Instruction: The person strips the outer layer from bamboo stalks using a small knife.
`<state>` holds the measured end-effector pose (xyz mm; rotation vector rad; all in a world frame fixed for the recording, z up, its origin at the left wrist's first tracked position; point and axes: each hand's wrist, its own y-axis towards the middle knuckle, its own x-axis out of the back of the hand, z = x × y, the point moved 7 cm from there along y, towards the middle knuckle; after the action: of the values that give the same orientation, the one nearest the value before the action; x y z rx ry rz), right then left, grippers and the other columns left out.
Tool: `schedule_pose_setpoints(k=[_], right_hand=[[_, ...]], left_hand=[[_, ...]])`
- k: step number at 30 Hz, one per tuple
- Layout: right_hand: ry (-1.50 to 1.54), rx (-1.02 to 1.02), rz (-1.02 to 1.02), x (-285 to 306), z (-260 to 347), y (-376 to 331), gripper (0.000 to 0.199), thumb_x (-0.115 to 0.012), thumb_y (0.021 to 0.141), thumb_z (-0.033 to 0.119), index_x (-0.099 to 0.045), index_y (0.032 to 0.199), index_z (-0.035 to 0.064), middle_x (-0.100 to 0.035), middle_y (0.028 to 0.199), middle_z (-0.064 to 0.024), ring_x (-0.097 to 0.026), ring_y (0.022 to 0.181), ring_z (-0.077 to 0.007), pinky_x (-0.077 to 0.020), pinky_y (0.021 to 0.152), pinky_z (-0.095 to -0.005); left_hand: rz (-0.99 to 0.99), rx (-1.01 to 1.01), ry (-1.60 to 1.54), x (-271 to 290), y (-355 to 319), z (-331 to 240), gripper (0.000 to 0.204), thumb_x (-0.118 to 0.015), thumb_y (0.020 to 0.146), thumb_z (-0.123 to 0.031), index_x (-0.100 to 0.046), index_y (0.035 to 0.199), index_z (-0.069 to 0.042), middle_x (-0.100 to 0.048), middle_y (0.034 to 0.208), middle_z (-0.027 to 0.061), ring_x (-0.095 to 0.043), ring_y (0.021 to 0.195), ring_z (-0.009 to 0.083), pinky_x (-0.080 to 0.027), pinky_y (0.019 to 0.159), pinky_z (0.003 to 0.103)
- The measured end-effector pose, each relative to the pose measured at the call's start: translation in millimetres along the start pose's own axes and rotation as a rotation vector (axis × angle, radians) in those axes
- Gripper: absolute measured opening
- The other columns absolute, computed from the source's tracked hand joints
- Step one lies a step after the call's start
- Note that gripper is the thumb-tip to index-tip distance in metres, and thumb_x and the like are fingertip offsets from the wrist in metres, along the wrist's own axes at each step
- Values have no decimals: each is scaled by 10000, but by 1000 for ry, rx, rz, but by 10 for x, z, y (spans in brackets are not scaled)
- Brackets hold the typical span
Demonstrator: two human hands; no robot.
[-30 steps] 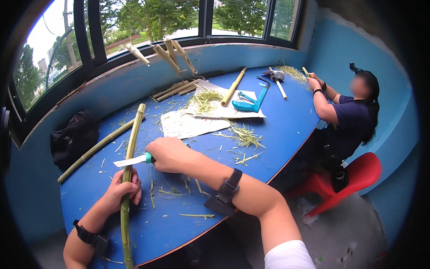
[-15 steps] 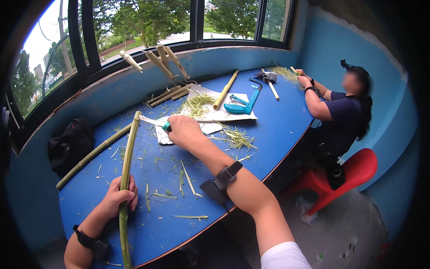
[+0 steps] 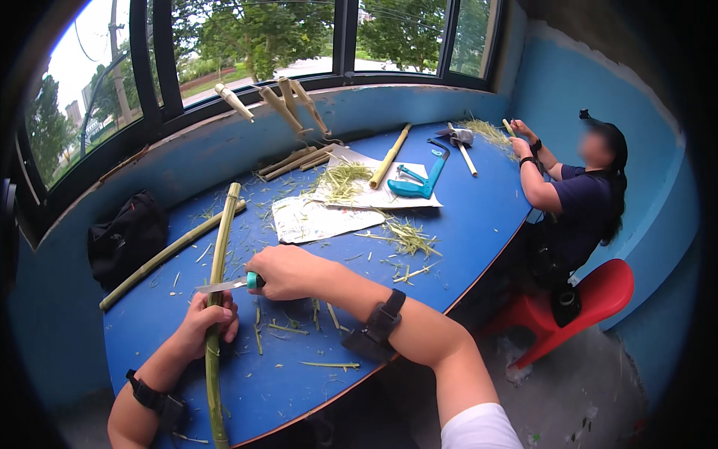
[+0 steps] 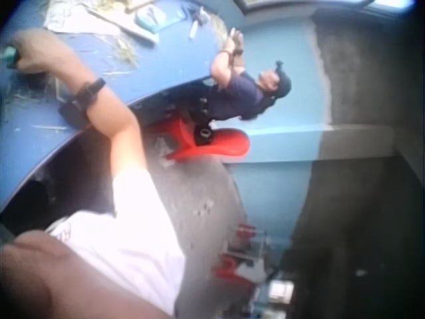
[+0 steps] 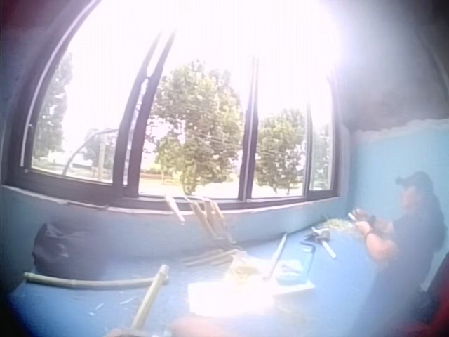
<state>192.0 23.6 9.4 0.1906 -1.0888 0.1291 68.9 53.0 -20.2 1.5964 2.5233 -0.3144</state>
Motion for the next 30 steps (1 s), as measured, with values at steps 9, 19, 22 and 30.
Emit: schedule_pose_setpoints(k=[9,19,22,30], right_hand=[[-59,-334,-514,439,-740,-36,184,-620,800,206,-621,812,22,-620,748,-210,-607,750,-382,-469,676,-452],[52,-38,-76,68,-165,29,275,-606,845,269,-600,819,-5,-607,718,-203,-595,741,-388,-458,675,-450],[32,17,-25,-24,-85,5,280,-611,842,273,-598,821,-6,-608,720,-205,-597,739,-386,-459,668,-451],[-17,-49,-20,9,-12,-34,177,-614,791,182,-608,826,8,-614,726,-198,-606,750,-373,-465,668,-452]], left_hand=[[119,19,170,-226,-47,-41,132,-546,723,-62,-418,756,-54,-454,587,37,-499,473,136,-392,460,252],[44,-8,11,-43,11,1,122,-548,745,-47,-435,790,-39,-461,648,41,-520,503,152,-417,486,264],[-73,-28,-53,-2,21,-22,121,-551,755,-59,-440,800,-38,-460,659,42,-511,501,157,-408,485,265],[64,-4,59,-47,5,22,124,-547,769,-83,-439,802,-33,-449,631,37,-526,516,154,-414,489,268]])
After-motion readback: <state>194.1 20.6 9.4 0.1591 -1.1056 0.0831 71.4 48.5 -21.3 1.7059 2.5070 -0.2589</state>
